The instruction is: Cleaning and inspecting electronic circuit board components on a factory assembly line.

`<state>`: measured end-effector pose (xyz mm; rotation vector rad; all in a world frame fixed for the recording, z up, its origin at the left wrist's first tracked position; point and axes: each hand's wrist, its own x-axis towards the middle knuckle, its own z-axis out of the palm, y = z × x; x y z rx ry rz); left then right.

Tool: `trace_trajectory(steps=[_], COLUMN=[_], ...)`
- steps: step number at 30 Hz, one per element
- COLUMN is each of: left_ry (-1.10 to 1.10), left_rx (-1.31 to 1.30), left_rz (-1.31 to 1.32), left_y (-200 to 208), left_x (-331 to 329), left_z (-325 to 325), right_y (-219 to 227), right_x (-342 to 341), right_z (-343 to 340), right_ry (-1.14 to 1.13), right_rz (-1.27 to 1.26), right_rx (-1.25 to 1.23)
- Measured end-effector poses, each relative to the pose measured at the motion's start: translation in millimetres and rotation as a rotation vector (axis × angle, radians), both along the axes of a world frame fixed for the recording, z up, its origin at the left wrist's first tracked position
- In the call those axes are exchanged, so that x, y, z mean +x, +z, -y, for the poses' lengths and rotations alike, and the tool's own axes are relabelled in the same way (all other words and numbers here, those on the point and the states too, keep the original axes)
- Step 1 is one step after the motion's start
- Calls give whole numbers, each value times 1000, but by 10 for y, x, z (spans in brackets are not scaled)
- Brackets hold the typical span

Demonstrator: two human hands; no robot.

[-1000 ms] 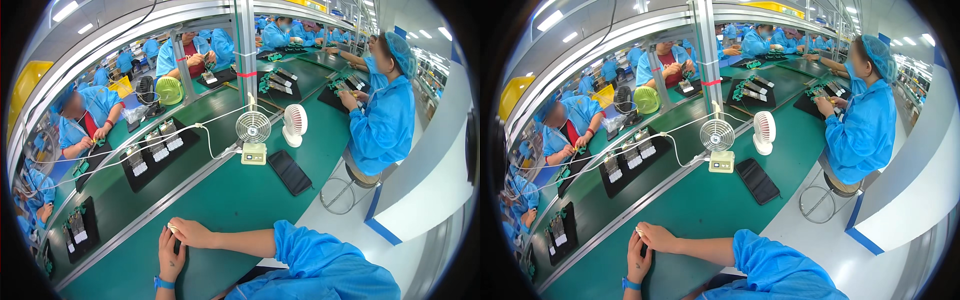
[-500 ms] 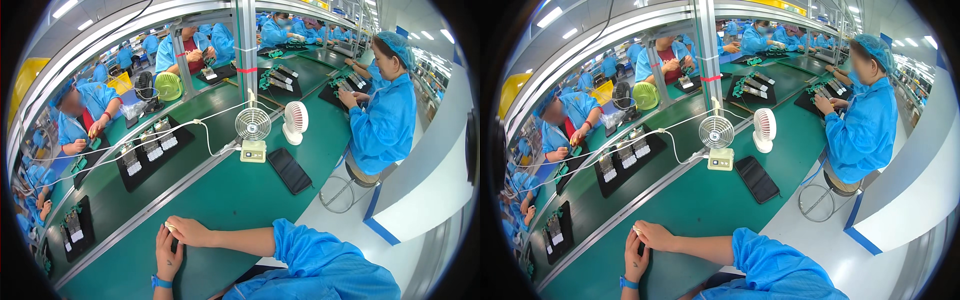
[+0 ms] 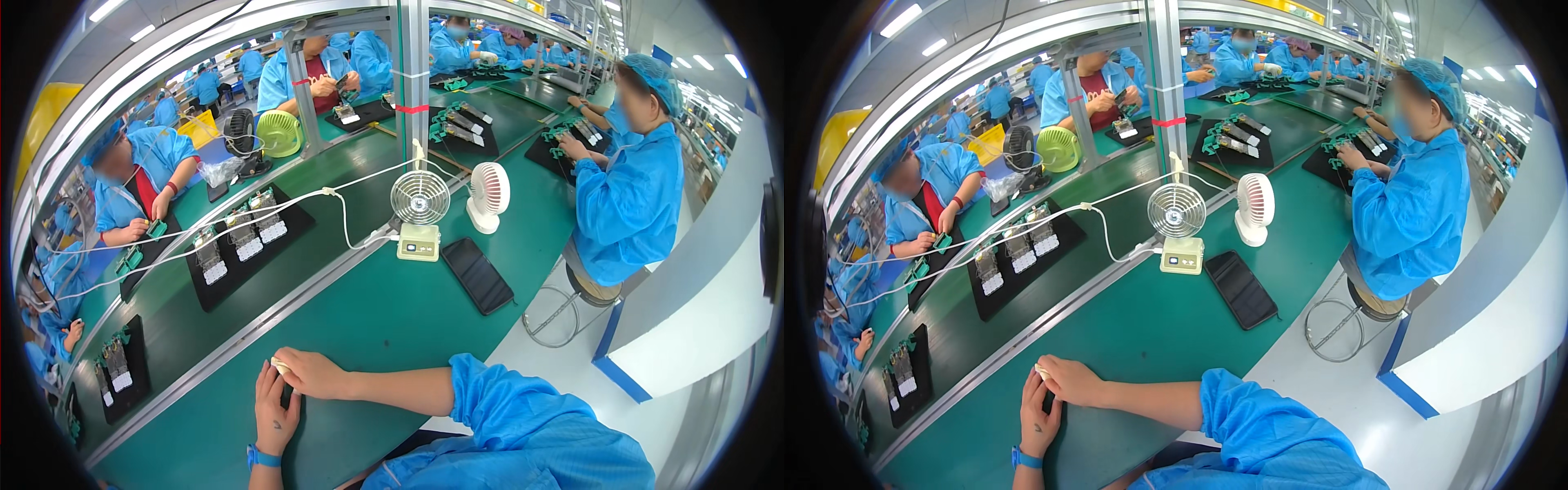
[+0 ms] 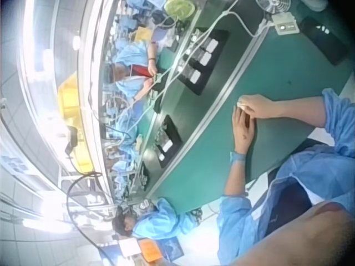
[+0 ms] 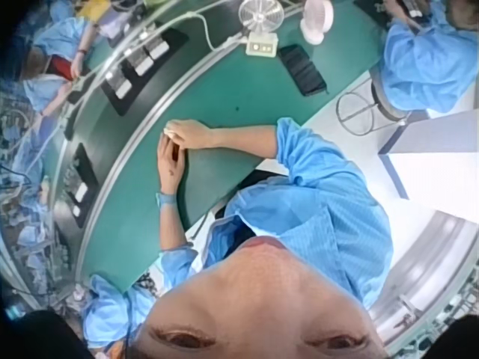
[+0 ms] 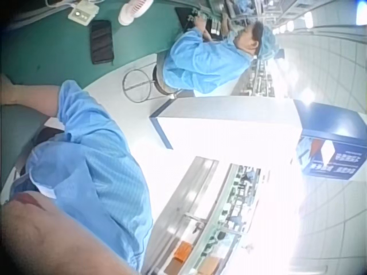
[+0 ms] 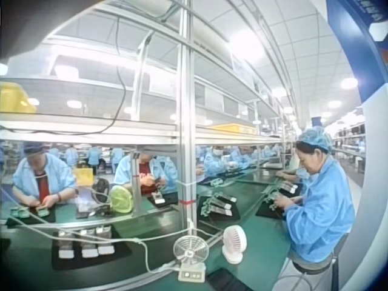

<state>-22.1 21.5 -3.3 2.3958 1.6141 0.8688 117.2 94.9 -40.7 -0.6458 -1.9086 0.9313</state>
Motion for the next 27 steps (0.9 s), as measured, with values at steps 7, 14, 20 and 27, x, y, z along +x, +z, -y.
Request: trace_trajectory(steps=[7,14,20,27], left_ry=[4,2,-1,-8], left_rx=[-24,-22,-16,-18], left_rz=[9,3,19,3], left_y=[5,14,-2,9], left_x=[8,1,-6,-4], left_z=[-17,-28,-29,-31], right_y=[-29,25,-6,-10], right_x=[-12,18,6,-4], right_z=[-24,-20,-28,-31], right_ry=[-13,14,21,9], right_rz=[-1,13,-1,-10], right_rx=[8,-19,-16,-14])
